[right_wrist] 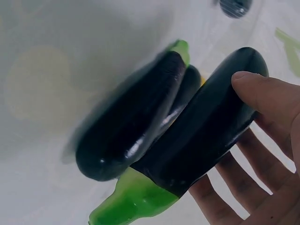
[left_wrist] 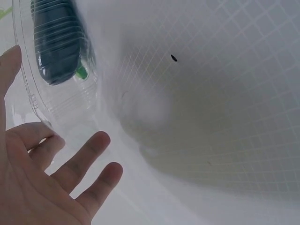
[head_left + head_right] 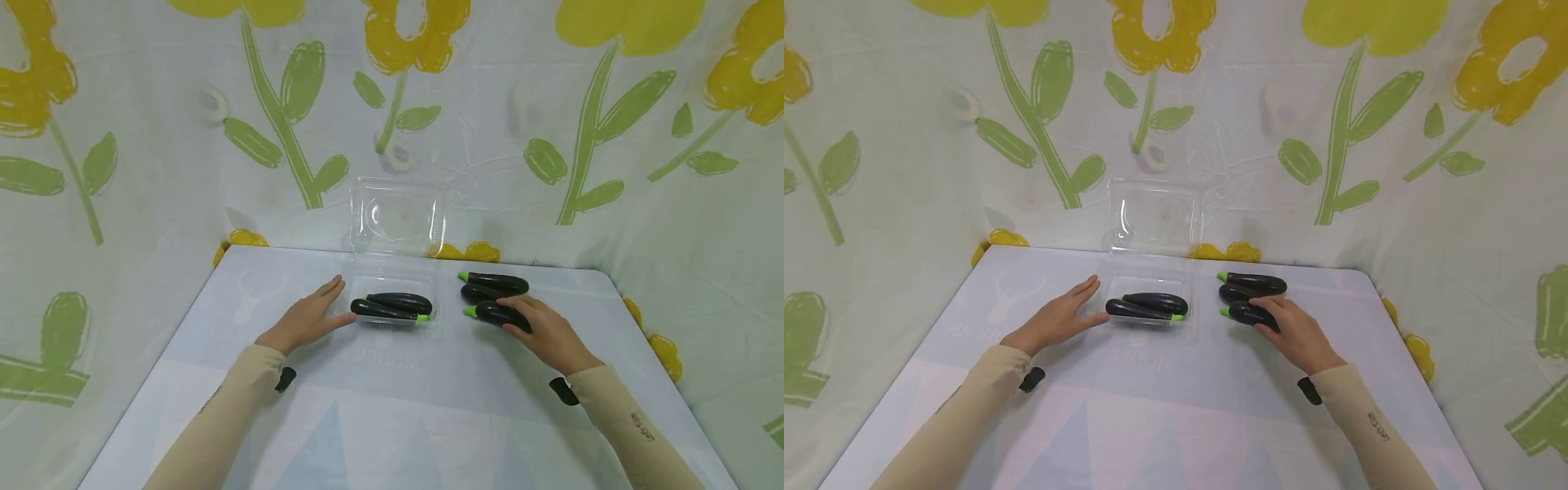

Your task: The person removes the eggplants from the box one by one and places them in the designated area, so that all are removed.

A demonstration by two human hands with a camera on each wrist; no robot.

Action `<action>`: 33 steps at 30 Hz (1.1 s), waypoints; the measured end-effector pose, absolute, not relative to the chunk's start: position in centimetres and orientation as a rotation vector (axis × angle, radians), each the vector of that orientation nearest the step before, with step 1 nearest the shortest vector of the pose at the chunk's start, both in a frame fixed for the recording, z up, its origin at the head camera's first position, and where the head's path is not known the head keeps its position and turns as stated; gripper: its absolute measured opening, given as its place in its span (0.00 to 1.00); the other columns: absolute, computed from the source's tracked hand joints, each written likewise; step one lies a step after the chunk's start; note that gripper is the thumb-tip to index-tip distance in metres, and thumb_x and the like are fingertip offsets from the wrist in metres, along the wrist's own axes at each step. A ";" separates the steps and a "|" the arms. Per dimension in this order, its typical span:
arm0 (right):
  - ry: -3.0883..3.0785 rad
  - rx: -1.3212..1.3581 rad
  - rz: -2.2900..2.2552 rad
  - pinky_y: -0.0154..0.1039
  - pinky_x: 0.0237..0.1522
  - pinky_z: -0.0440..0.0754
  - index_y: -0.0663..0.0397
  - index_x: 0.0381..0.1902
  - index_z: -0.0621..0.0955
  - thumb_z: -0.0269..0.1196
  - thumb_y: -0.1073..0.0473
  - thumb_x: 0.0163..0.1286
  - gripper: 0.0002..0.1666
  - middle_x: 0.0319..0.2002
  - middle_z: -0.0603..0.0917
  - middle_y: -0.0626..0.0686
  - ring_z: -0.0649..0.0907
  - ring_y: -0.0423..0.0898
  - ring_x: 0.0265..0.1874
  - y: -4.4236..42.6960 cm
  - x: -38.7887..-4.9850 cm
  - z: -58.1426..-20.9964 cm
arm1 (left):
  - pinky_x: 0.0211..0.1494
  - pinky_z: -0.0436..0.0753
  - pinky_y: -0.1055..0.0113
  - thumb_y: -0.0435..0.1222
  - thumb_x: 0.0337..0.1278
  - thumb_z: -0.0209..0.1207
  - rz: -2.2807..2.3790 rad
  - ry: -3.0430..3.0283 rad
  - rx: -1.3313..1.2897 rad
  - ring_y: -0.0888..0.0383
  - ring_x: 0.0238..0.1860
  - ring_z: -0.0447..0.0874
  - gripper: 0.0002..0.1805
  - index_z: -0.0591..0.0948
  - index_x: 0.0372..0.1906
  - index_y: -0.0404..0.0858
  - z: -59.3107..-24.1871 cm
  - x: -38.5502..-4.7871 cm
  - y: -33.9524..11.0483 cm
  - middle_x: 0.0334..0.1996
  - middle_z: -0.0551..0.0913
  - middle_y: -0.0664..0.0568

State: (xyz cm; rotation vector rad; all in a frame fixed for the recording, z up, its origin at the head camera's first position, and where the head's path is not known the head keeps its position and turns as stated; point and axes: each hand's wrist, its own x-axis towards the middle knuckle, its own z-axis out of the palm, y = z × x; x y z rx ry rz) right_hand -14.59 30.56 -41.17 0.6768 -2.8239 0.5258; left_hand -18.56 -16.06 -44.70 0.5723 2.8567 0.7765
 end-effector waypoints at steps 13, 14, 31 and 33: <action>-2.850 0.715 0.439 0.60 0.55 0.81 0.49 0.64 0.79 0.74 0.62 0.64 0.30 0.60 0.81 0.58 0.80 0.61 0.60 30.2 -14.7 -42.6 | 0.75 0.61 0.43 0.63 0.65 0.58 0.792 2.857 0.571 0.43 0.77 0.56 0.51 0.54 0.81 0.39 -44.9 -18.5 -16.1 0.82 0.49 0.51; -2.856 0.715 0.432 0.60 0.55 0.81 0.49 0.63 0.79 0.74 0.62 0.63 0.30 0.60 0.81 0.58 0.80 0.61 0.60 30.2 -14.7 -42.7 | 0.75 0.61 0.43 0.63 0.65 0.58 0.793 2.856 0.571 0.44 0.77 0.56 0.51 0.55 0.81 0.39 -44.9 -18.5 -16.1 0.82 0.49 0.51; -2.848 0.758 0.347 0.58 0.50 0.84 0.50 0.61 0.81 0.76 0.62 0.60 0.30 0.58 0.81 0.56 0.82 0.59 0.56 30.1 -15.8 -43.7 | 0.75 0.61 0.43 0.65 0.64 0.57 0.796 2.847 0.569 0.43 0.77 0.56 0.52 0.54 0.81 0.40 -44.9 -18.7 -16.2 0.82 0.49 0.50; -2.844 0.764 0.338 0.57 0.49 0.84 0.51 0.61 0.81 0.76 0.63 0.60 0.30 0.57 0.81 0.56 0.82 0.58 0.56 30.1 -15.8 -43.8 | 0.75 0.61 0.42 0.65 0.64 0.57 0.795 2.849 0.571 0.43 0.77 0.56 0.52 0.54 0.81 0.40 -44.8 -18.7 -16.2 0.82 0.50 0.50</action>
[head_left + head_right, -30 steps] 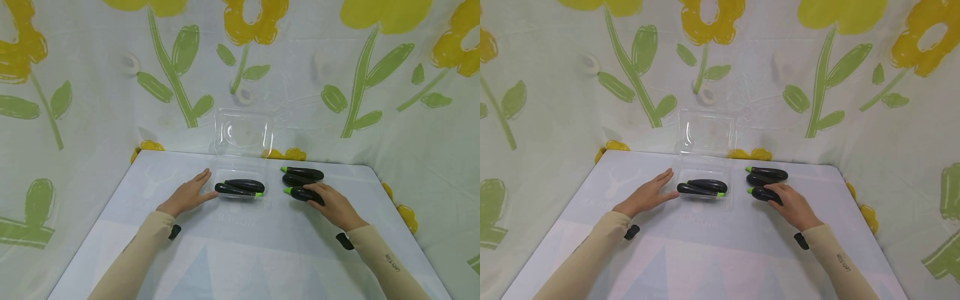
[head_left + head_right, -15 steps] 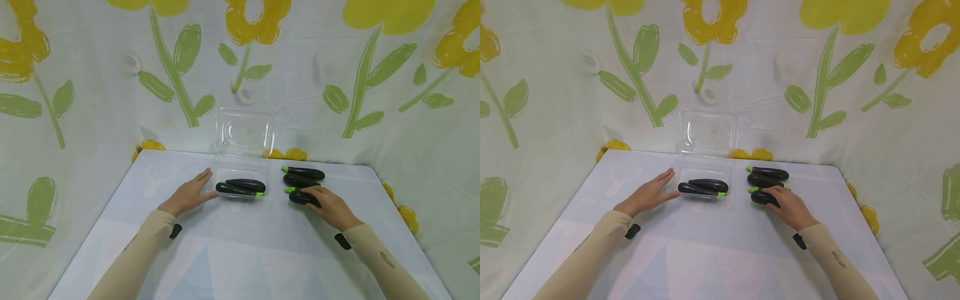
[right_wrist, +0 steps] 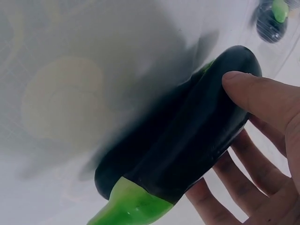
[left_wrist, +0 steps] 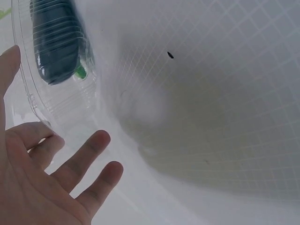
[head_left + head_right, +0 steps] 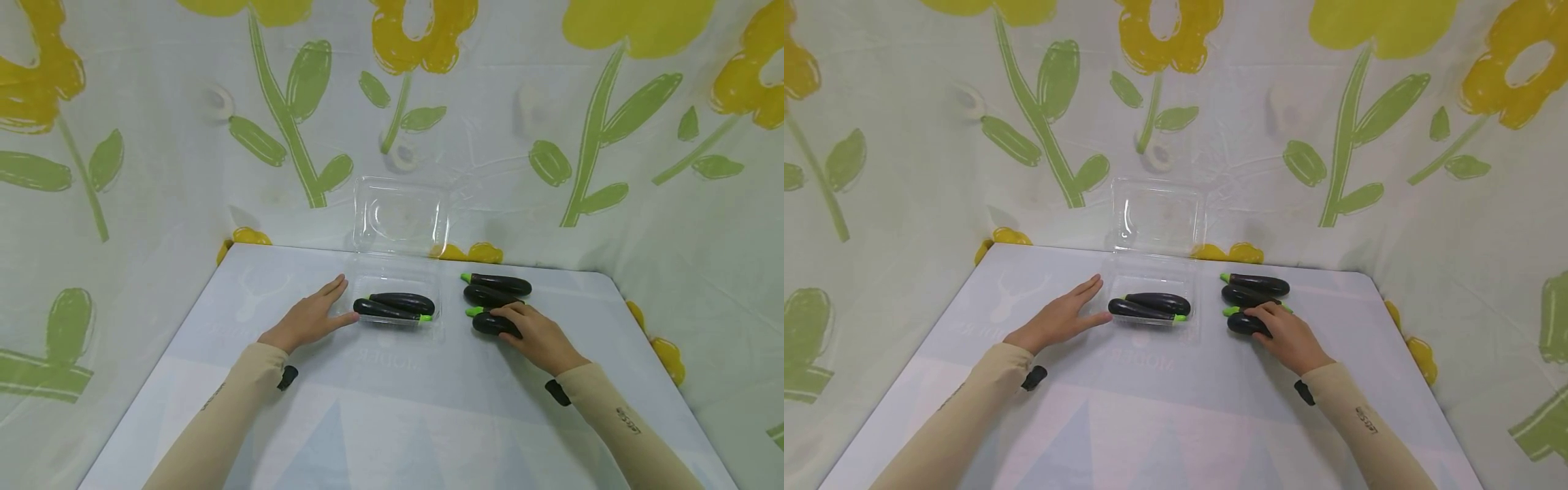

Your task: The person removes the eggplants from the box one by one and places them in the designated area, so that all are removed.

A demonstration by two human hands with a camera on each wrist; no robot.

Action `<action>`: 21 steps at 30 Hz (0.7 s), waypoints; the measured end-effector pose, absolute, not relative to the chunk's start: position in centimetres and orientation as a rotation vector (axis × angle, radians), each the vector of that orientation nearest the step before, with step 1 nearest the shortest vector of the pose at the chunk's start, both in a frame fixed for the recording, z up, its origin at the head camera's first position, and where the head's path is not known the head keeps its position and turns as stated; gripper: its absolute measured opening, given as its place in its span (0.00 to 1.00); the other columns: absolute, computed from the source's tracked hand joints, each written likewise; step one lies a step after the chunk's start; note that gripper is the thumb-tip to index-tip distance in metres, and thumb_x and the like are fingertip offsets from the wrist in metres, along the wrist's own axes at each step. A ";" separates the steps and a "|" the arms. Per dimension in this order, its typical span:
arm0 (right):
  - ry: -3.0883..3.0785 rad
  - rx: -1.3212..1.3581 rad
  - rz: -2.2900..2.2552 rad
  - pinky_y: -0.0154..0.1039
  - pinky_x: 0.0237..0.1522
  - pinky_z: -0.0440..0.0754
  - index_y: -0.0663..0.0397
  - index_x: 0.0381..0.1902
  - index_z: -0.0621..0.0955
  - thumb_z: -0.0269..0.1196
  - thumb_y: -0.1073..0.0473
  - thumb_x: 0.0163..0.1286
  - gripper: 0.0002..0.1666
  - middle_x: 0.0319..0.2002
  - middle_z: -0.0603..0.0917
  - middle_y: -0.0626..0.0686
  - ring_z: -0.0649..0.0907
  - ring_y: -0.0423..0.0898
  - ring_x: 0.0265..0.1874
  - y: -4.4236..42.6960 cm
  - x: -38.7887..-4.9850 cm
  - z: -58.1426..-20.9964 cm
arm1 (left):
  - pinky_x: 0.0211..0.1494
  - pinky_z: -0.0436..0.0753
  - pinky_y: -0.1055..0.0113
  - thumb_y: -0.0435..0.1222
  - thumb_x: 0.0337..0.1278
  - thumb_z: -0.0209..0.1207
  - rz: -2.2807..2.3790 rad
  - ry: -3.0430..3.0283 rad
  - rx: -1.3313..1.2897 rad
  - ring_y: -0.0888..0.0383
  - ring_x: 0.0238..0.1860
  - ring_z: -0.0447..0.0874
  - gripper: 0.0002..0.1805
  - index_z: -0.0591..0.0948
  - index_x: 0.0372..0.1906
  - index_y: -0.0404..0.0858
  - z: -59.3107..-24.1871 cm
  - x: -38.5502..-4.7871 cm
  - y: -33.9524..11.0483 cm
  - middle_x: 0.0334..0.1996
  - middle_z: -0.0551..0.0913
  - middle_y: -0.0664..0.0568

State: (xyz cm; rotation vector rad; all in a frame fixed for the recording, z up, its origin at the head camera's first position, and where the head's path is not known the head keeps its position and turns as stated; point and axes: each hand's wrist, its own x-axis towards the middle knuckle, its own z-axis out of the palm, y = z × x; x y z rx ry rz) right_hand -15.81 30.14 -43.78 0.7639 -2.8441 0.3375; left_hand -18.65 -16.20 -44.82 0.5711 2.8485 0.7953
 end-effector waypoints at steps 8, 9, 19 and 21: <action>-2.829 0.801 0.298 0.56 0.50 0.84 0.51 0.59 0.82 0.78 0.64 0.57 0.31 0.55 0.82 0.56 0.82 0.58 0.54 30.1 -16.0 -43.9 | 0.75 0.61 0.42 0.64 0.64 0.58 0.800 2.850 0.569 0.43 0.77 0.57 0.51 0.55 0.81 0.41 -44.8 -18.7 -16.2 0.82 0.49 0.51; -2.826 0.803 0.299 0.56 0.50 0.84 0.52 0.59 0.82 0.78 0.64 0.57 0.31 0.54 0.82 0.55 0.83 0.58 0.54 30.1 -16.0 -43.9 | 0.75 0.61 0.42 0.65 0.64 0.58 0.802 2.850 0.568 0.43 0.77 0.57 0.52 0.55 0.81 0.41 -44.8 -18.7 -16.2 0.82 0.49 0.51; -2.862 0.792 0.293 0.57 0.50 0.84 0.52 0.59 0.82 0.78 0.65 0.56 0.32 0.54 0.81 0.56 0.82 0.58 0.54 30.0 -16.0 -44.1 | 0.75 0.61 0.42 0.64 0.64 0.58 0.808 2.845 0.560 0.43 0.77 0.56 0.51 0.55 0.81 0.41 -44.8 -18.6 -16.2 0.82 0.49 0.51; -2.876 0.783 0.297 0.57 0.50 0.84 0.52 0.60 0.82 0.78 0.65 0.56 0.33 0.55 0.81 0.56 0.82 0.58 0.55 30.0 -16.0 -44.2 | 0.75 0.61 0.42 0.64 0.64 0.57 0.803 2.847 0.560 0.43 0.77 0.56 0.51 0.55 0.81 0.41 -44.7 -18.6 -16.2 0.82 0.49 0.51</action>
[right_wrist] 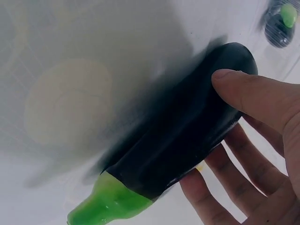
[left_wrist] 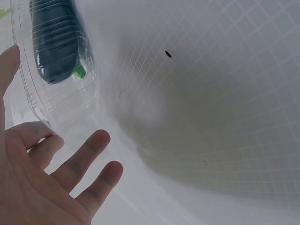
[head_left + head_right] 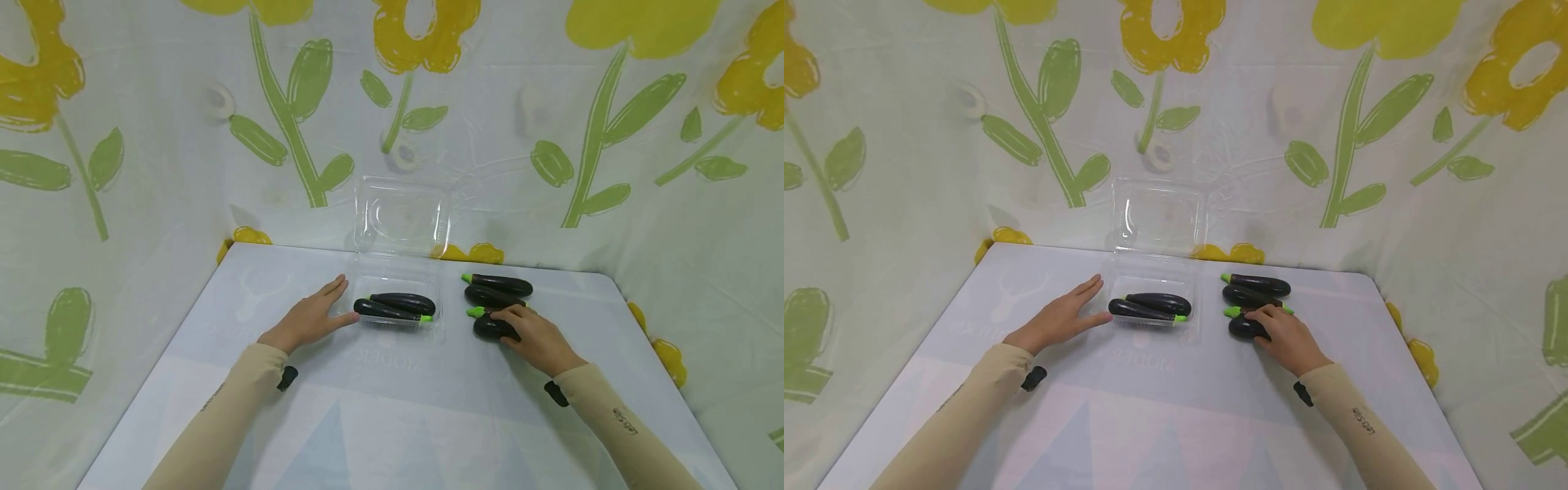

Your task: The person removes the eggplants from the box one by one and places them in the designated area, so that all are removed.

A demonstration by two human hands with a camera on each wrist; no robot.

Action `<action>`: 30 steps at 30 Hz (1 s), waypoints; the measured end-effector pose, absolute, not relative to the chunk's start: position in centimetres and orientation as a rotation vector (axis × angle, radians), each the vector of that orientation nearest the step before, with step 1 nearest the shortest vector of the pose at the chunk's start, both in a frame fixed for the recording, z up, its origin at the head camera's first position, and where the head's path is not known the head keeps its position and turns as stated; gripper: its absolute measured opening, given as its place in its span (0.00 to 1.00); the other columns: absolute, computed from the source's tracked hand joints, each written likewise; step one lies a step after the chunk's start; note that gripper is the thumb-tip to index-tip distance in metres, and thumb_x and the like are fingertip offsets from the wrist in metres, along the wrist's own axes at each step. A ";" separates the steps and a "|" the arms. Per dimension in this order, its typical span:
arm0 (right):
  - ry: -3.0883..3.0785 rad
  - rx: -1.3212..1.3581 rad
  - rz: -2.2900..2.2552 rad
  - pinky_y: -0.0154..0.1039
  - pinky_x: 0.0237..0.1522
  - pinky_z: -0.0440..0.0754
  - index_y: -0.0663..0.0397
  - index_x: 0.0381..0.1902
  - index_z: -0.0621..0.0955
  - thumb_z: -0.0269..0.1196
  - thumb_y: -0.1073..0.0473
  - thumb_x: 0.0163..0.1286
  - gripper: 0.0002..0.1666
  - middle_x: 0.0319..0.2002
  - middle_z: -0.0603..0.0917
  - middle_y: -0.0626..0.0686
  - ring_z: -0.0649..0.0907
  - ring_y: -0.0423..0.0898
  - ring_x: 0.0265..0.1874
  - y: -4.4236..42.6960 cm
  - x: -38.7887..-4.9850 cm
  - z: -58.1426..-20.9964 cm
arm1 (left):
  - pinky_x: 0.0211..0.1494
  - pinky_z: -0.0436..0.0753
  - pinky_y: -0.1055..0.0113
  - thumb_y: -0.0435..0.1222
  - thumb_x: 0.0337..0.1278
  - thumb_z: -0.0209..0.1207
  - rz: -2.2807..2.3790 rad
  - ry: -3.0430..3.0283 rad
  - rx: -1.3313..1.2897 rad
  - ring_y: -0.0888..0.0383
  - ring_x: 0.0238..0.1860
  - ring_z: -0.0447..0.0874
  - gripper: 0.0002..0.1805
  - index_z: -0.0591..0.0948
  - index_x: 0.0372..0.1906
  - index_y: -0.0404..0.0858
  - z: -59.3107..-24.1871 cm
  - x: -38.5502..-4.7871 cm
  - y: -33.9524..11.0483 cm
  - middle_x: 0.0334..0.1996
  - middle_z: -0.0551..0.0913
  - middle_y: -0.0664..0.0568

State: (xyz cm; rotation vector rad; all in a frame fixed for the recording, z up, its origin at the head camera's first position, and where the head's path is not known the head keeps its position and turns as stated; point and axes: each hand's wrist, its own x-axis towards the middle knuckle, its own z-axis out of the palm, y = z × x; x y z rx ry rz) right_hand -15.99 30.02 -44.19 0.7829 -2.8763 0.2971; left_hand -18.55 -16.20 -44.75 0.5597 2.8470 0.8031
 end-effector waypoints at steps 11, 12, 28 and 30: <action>-2.925 0.741 0.381 0.58 0.54 0.82 0.55 0.61 0.80 0.76 0.66 0.59 0.32 0.56 0.80 0.58 0.81 0.60 0.56 30.0 -15.7 -44.4 | 0.75 0.61 0.42 0.64 0.64 0.58 0.805 2.856 0.572 0.43 0.77 0.56 0.51 0.55 0.81 0.40 -44.8 -18.5 -16.2 0.81 0.50 0.50; -2.926 0.739 0.383 0.58 0.54 0.82 0.55 0.61 0.80 0.76 0.67 0.59 0.32 0.56 0.80 0.58 0.81 0.60 0.56 30.0 -15.7 -44.4 | 0.75 0.61 0.42 0.64 0.64 0.58 0.803 2.857 0.574 0.43 0.77 0.56 0.51 0.55 0.81 0.40 -44.8 -18.5 -16.2 0.81 0.50 0.50; -2.929 0.703 0.362 0.58 0.50 0.84 0.53 0.62 0.80 0.76 0.64 0.59 0.32 0.56 0.80 0.58 0.82 0.59 0.55 30.3 -15.6 -44.8 | 0.75 0.61 0.42 0.63 0.65 0.58 0.795 2.847 0.566 0.43 0.78 0.55 0.51 0.55 0.81 0.39 -44.7 -18.5 -16.1 0.81 0.50 0.49; -2.918 0.708 0.351 0.58 0.50 0.84 0.53 0.62 0.80 0.77 0.64 0.59 0.33 0.57 0.81 0.58 0.82 0.59 0.54 30.4 -15.6 -44.7 | 0.75 0.61 0.42 0.63 0.65 0.58 0.795 2.847 0.567 0.43 0.78 0.55 0.51 0.55 0.81 0.39 -44.6 -18.5 -16.1 0.81 0.50 0.49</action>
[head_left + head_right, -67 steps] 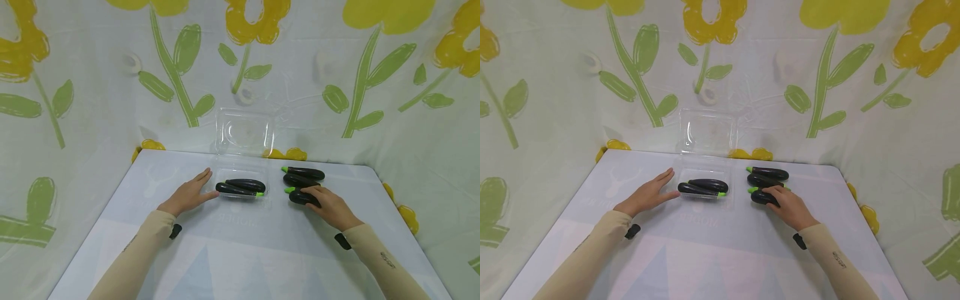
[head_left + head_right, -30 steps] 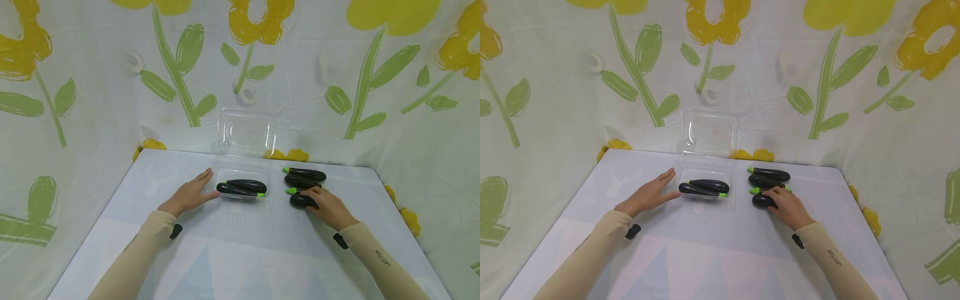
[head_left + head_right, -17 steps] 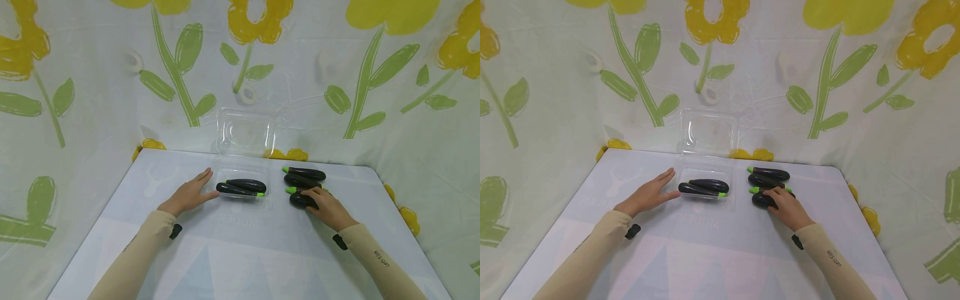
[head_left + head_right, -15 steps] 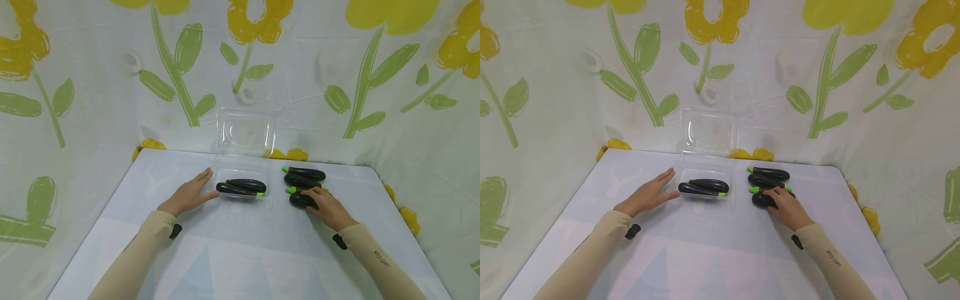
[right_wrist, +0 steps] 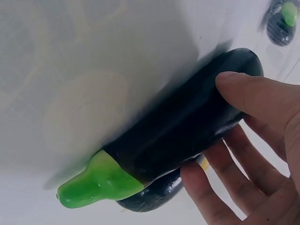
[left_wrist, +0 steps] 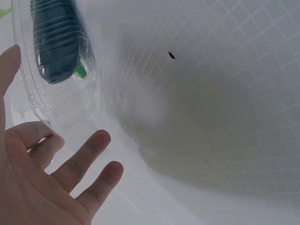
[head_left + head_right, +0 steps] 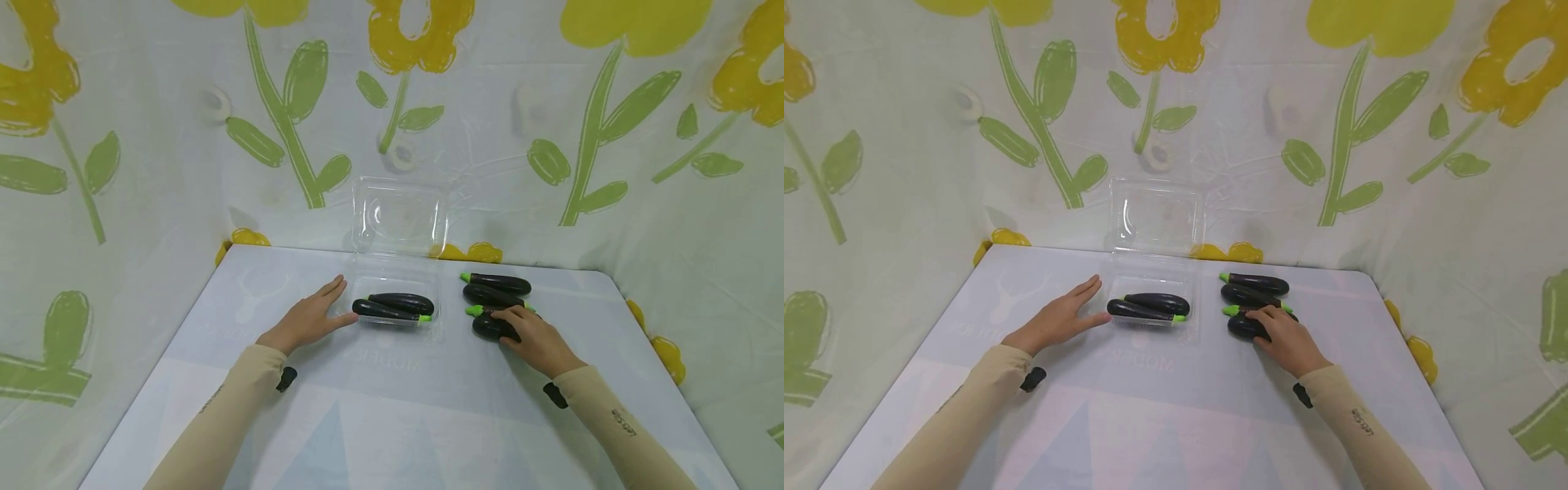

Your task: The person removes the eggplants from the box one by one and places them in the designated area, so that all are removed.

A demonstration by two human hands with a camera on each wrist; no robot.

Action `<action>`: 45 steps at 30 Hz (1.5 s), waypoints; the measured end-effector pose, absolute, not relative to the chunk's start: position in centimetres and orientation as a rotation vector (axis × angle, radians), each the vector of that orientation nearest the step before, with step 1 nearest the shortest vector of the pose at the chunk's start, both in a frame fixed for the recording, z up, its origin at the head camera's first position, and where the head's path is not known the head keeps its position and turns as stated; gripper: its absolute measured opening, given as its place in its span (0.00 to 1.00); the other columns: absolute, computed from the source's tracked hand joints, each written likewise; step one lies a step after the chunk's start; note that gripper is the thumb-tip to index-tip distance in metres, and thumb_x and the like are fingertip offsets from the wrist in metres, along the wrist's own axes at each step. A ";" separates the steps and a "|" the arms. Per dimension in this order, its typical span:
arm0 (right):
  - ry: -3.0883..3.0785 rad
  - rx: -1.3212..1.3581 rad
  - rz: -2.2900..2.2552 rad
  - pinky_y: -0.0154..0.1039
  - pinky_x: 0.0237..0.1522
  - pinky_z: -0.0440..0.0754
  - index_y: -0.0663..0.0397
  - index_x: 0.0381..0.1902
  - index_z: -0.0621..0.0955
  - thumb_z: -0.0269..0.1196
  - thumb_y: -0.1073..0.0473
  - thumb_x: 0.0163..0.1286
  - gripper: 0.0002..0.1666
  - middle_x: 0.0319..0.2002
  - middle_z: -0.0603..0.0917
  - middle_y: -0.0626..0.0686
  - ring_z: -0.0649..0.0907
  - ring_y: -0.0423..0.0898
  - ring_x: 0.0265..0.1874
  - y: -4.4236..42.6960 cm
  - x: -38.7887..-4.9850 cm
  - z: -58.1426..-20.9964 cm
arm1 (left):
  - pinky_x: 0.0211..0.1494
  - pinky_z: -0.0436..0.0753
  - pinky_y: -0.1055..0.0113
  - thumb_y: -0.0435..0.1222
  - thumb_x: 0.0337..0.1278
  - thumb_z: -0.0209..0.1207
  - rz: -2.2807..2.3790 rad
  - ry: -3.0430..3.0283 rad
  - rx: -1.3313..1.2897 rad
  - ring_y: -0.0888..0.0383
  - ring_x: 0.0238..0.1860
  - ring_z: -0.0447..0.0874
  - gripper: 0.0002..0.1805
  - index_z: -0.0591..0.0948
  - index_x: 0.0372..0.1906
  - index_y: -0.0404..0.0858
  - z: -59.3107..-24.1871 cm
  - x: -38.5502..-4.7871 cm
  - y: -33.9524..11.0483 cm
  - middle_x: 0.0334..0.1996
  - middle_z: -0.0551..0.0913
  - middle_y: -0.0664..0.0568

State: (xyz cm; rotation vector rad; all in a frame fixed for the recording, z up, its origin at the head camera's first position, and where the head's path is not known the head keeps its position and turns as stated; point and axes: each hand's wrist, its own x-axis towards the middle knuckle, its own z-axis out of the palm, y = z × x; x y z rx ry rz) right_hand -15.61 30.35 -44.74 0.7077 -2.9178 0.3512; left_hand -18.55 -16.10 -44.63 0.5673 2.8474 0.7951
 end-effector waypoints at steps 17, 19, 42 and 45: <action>-2.858 0.691 0.391 0.60 0.51 0.82 0.52 0.61 0.80 0.70 0.55 0.68 0.25 0.57 0.82 0.58 0.81 0.60 0.57 30.1 -15.1 -43.1 | 0.76 0.60 0.43 0.63 0.65 0.58 0.793 2.854 0.562 0.44 0.78 0.55 0.51 0.54 0.81 0.40 -44.7 -18.5 -16.1 0.82 0.49 0.50; -2.856 0.693 0.387 0.60 0.52 0.82 0.52 0.61 0.80 0.70 0.55 0.69 0.25 0.57 0.82 0.59 0.81 0.60 0.57 30.1 -15.1 -42.9 | 0.76 0.60 0.43 0.63 0.65 0.58 0.797 2.855 0.561 0.44 0.78 0.55 0.51 0.54 0.81 0.40 -44.8 -18.5 -16.1 0.82 0.49 0.51; -2.812 0.730 0.443 0.59 0.50 0.83 0.50 0.63 0.80 0.70 0.53 0.69 0.25 0.56 0.81 0.57 0.82 0.57 0.55 28.5 -15.5 -41.5 | 0.76 0.60 0.42 0.63 0.64 0.58 0.810 2.847 0.552 0.44 0.78 0.54 0.51 0.54 0.81 0.40 -44.9 -18.5 -16.1 0.82 0.49 0.51; -2.804 0.745 0.449 0.58 0.50 0.83 0.50 0.63 0.79 0.70 0.53 0.70 0.26 0.57 0.81 0.57 0.82 0.57 0.55 28.2 -15.6 -41.3 | 0.76 0.60 0.43 0.63 0.64 0.58 0.807 2.849 0.555 0.45 0.78 0.54 0.51 0.54 0.81 0.40 -44.8 -18.5 -16.1 0.82 0.49 0.51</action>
